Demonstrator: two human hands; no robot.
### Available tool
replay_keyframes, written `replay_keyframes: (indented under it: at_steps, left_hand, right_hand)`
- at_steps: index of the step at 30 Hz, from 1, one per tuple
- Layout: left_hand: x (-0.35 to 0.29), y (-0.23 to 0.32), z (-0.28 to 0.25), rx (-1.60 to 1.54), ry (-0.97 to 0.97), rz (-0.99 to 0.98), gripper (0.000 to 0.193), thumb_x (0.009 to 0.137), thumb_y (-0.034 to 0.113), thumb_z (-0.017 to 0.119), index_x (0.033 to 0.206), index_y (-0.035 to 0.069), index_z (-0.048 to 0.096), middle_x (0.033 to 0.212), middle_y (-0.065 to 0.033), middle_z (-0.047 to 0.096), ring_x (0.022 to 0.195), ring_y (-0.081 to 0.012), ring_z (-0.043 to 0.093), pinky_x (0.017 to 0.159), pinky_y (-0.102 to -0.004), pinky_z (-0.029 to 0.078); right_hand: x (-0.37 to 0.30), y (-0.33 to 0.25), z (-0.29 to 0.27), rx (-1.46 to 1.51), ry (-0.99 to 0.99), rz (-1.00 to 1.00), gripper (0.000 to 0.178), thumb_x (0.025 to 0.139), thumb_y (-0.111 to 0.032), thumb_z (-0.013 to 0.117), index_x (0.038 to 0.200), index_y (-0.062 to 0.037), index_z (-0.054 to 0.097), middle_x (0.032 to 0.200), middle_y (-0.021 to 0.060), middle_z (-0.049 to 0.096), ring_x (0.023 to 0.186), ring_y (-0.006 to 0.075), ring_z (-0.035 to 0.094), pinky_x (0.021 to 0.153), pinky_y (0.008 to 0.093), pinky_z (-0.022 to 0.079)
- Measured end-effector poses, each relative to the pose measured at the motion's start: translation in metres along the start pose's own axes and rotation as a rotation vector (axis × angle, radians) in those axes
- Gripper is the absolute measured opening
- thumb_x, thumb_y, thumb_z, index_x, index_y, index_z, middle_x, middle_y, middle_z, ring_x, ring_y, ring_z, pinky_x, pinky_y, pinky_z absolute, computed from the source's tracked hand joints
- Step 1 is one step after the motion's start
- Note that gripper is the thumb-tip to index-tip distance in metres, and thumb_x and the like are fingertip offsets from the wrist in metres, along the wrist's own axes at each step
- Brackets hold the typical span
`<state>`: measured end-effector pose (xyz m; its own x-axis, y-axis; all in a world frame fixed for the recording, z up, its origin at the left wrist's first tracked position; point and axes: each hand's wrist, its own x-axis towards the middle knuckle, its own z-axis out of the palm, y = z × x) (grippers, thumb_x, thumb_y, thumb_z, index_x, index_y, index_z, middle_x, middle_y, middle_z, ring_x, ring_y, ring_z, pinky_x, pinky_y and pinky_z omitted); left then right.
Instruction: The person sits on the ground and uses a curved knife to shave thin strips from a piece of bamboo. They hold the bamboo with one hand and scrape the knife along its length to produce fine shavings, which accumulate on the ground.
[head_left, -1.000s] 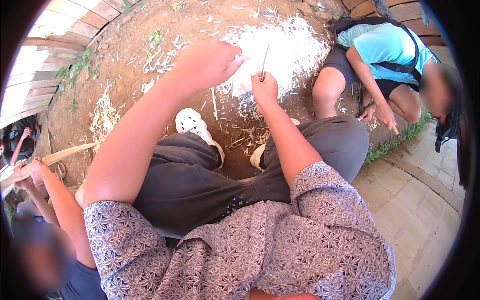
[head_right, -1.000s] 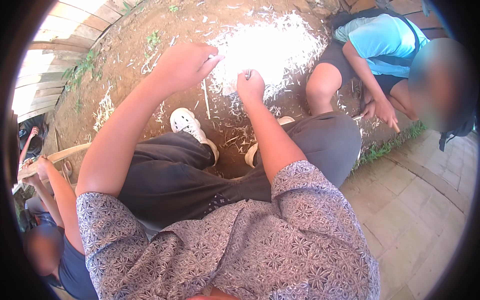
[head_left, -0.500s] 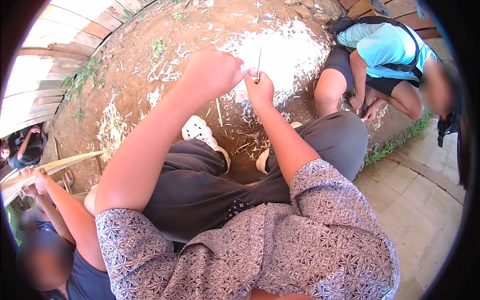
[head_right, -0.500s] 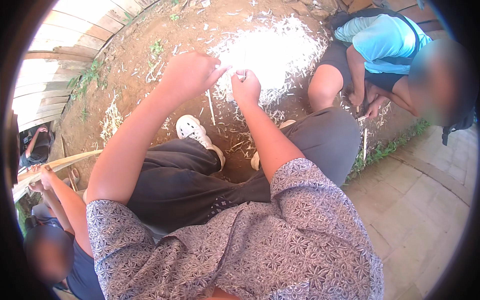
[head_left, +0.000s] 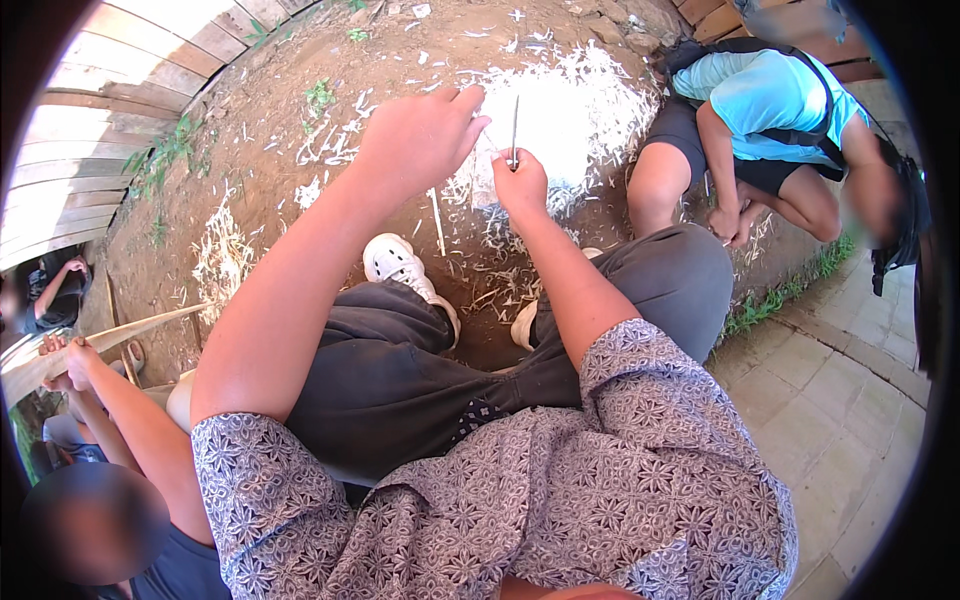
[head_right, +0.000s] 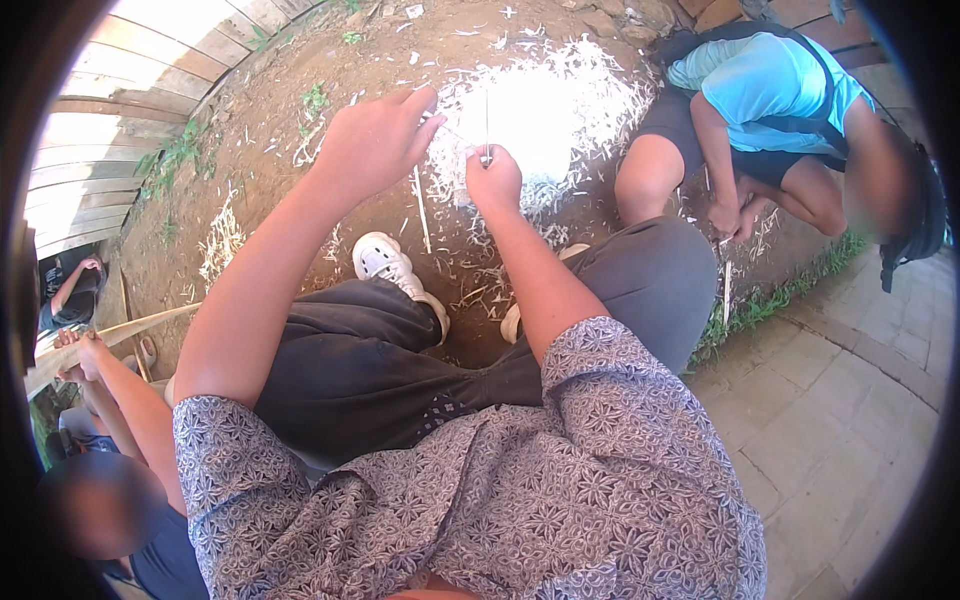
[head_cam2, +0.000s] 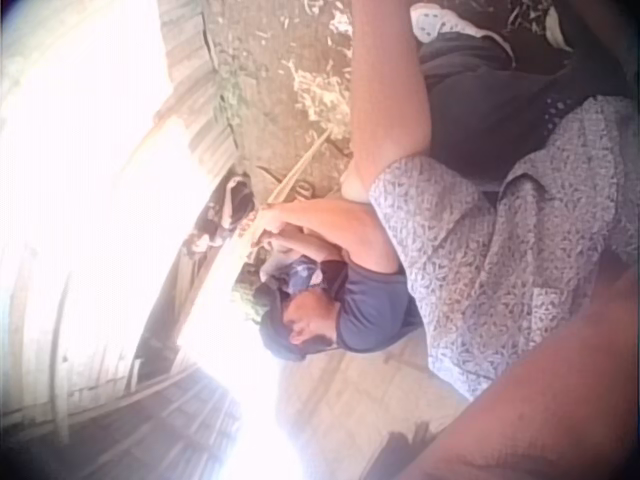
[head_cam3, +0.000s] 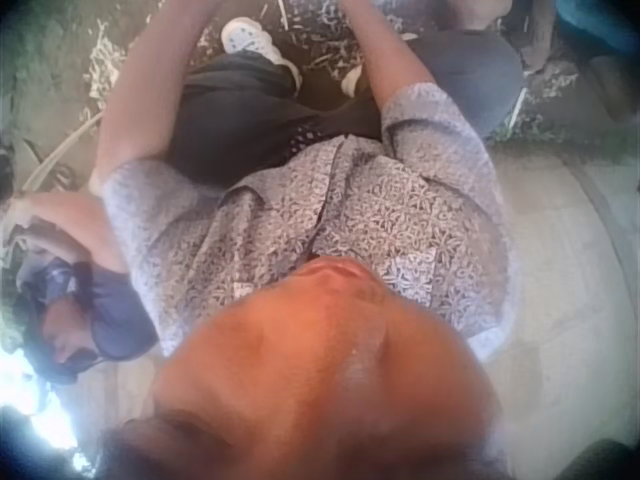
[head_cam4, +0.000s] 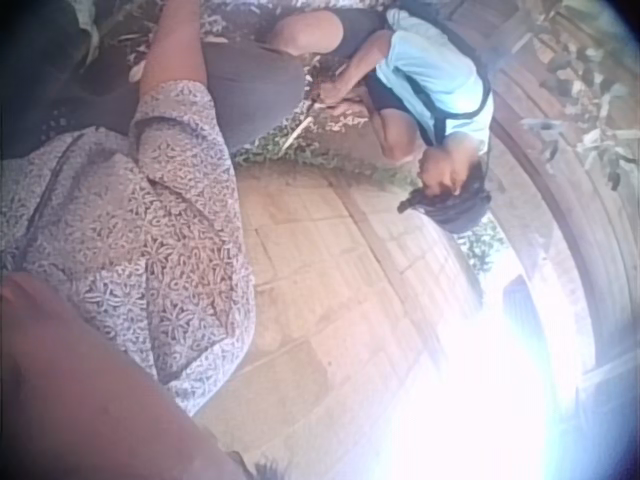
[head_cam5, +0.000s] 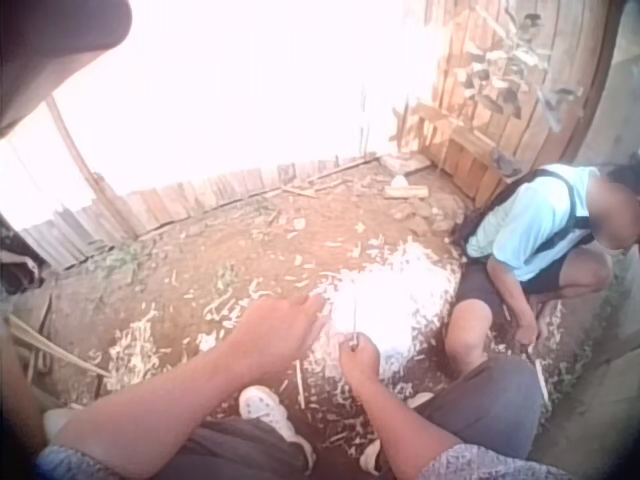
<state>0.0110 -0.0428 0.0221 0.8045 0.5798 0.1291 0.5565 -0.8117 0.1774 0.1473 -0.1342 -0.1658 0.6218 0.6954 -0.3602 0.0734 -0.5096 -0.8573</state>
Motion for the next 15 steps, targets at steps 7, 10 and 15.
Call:
replay_keyframes:
  at_steps: [7, 10, 15]
  left_hand:
    - [-0.002, -0.018, 0.009, 0.034, 0.002, -0.029, 0.03, 0.104, 0.036, 0.055, 0.105, 0.006, 0.058, 0.084, -0.0164, 0.071, 0.075, -0.037, 0.071, 0.063, -0.0468, 0.057]
    - [0.003, -0.012, 0.001, -0.001, -0.1, -0.05, 0.029, 0.104, 0.031, 0.053, 0.105, 0.003, 0.055, 0.082, -0.0197, 0.07, 0.076, -0.0401, 0.07, 0.064, -0.0489, 0.056]
    - [0.003, -0.005, -0.005, -0.113, -0.167, -0.025, 0.021, 0.101, 0.02, 0.052, 0.102, 0.0, 0.052, 0.078, -0.0241, 0.068, 0.075, -0.0441, 0.068, 0.063, -0.0529, 0.053]
  right_hand:
    - [-0.018, -0.021, -0.011, 0.075, -0.158, 0.152, 0.044, 0.101, -0.033, 0.059, 0.134, -0.004, 0.057, 0.076, 0.0081, 0.064, 0.054, 0.017, 0.058, 0.053, 0.0339, 0.049]
    - [-0.031, -0.03, -0.022, 0.212, -0.293, 0.181, 0.048, 0.105, -0.031, 0.052, 0.145, -0.0072, 0.041, 0.075, 0.005, 0.059, 0.048, 0.0127, 0.051, 0.043, 0.0301, 0.043]
    - [-0.061, -0.052, -0.032, 0.326, -0.315, 0.075, 0.036, 0.108, -0.023, 0.044, 0.141, -0.0094, 0.037, 0.075, 0.0047, 0.058, 0.046, 0.0108, 0.047, 0.042, 0.0283, 0.04]
